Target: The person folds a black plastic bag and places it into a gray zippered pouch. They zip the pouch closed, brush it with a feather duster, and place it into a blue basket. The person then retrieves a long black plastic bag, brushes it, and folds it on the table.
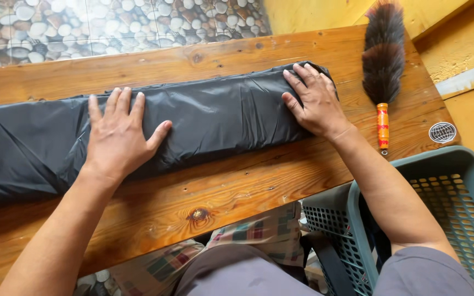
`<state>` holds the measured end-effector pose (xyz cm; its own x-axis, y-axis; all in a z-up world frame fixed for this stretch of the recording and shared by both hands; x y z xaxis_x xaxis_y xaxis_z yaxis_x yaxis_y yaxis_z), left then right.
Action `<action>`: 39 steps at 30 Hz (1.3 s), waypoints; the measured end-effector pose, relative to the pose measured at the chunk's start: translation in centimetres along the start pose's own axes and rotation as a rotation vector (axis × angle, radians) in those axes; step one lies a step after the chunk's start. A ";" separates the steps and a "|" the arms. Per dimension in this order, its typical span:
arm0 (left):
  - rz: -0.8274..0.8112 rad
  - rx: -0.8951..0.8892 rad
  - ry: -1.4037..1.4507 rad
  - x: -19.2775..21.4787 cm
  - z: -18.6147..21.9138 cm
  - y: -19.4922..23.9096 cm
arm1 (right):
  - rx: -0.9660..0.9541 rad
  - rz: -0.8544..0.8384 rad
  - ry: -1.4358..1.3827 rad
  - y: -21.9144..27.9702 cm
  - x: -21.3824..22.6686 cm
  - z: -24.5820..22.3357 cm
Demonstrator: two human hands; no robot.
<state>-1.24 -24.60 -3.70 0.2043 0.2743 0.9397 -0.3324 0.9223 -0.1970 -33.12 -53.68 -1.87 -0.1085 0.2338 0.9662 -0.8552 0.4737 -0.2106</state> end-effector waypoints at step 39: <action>-0.029 -0.263 0.655 -13.4 17.2 -20.3 | -0.118 -0.015 -0.074 -4.7 -0.1 3.4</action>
<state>-13.07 -51.62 -7.46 0.7495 0.2796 0.6000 -0.1020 0.9444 -0.3127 -30.82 -58.83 -0.47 -0.1374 0.1645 0.9768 -0.7916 0.5745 -0.2081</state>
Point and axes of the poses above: each hand's wrist, its own y-axis away from the middle knuckle, its own x-axis out of the back of the hand, z = x × y, the point moved 1 cm from there along -y, towards the middle knuckle, and after that the axes turned 12 degrees about y, right-handed, at the moved point
